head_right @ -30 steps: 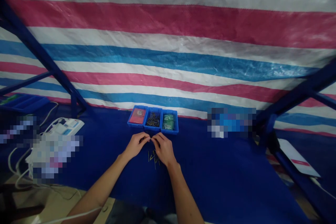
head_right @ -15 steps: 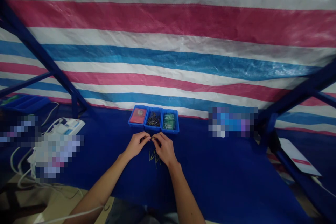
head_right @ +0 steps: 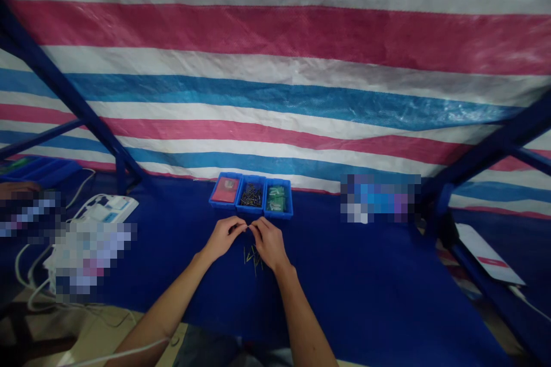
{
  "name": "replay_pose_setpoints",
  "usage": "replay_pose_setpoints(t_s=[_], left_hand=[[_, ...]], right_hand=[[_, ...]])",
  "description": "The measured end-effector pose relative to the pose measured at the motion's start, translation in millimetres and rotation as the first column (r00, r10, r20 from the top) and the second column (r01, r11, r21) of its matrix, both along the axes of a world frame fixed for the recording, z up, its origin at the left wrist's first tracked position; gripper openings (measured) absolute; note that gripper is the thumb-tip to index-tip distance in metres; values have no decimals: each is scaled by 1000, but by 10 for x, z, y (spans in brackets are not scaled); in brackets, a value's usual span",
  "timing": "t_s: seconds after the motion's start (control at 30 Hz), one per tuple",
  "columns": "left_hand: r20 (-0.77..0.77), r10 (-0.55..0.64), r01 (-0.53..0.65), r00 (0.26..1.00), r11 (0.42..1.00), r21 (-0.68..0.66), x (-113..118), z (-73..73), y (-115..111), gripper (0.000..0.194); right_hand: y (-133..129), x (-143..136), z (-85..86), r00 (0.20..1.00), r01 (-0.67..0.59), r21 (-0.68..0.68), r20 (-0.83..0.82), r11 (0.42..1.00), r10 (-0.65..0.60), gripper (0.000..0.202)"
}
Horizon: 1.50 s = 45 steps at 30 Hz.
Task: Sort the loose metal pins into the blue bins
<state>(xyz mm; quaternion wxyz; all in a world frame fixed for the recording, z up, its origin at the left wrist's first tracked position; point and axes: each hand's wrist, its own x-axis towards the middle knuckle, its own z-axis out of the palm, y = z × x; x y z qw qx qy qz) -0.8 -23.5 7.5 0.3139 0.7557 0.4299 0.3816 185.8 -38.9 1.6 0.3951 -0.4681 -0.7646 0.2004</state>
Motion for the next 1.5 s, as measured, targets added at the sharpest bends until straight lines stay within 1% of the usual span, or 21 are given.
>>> replay_pose_setpoints(t_s=[0.17, 0.33, 0.57, 0.7, 0.9, 0.97, 1.03, 1.17, 1.3, 1.5], left_hand=[[9, -2, 2, 1000, 1000, -1, 1, 4, 1, 25], [3, 20, -20, 1000, 1000, 15, -2, 3, 8, 26], [16, 13, -13, 1000, 1000, 4, 3, 26, 2, 26], [21, 15, -15, 1000, 1000, 5, 3, 14, 5, 24], [17, 2, -2, 1000, 1000, 7, 0, 6, 1, 24], [14, -3, 3, 1000, 1000, 2, -2, 9, -1, 25], [13, 1, -1, 1000, 1000, 0, -5, 10, 1, 26], [5, 25, -25, 1000, 1000, 6, -8, 5, 9, 27], [10, 18, -18, 1000, 1000, -9, -4, 2, 9, 29], [18, 23, -23, 1000, 1000, -9, -3, 3, 5, 29]], right_hand=[[-9, -6, 20, 998, 8, -20, 65, 1000, -6, 28], [-18, -5, 18, 1000, 15, -7, -1, 1000, -15, 19], [-13, 2, 1, 999, -6, 14, -42, 1000, 6, 21], [-22, 1, 20, 1000, -8, 13, -8, 1000, 8, 21], [-10, -7, -13, 995, 28, -1, 100, 1000, -28, 33], [-5, -4, -27, 993, 34, -14, 114, 999, -33, 34], [-5, 1, -29, 995, 26, -27, 93, 999, -24, 32], [-12, 6, -7, 1000, 0, -20, 2, 1000, 0, 18], [-15, 6, 12, 999, -7, 3, -34, 1000, 7, 22], [-22, 5, 27, 1000, -4, 9, -31, 1000, 5, 25]])
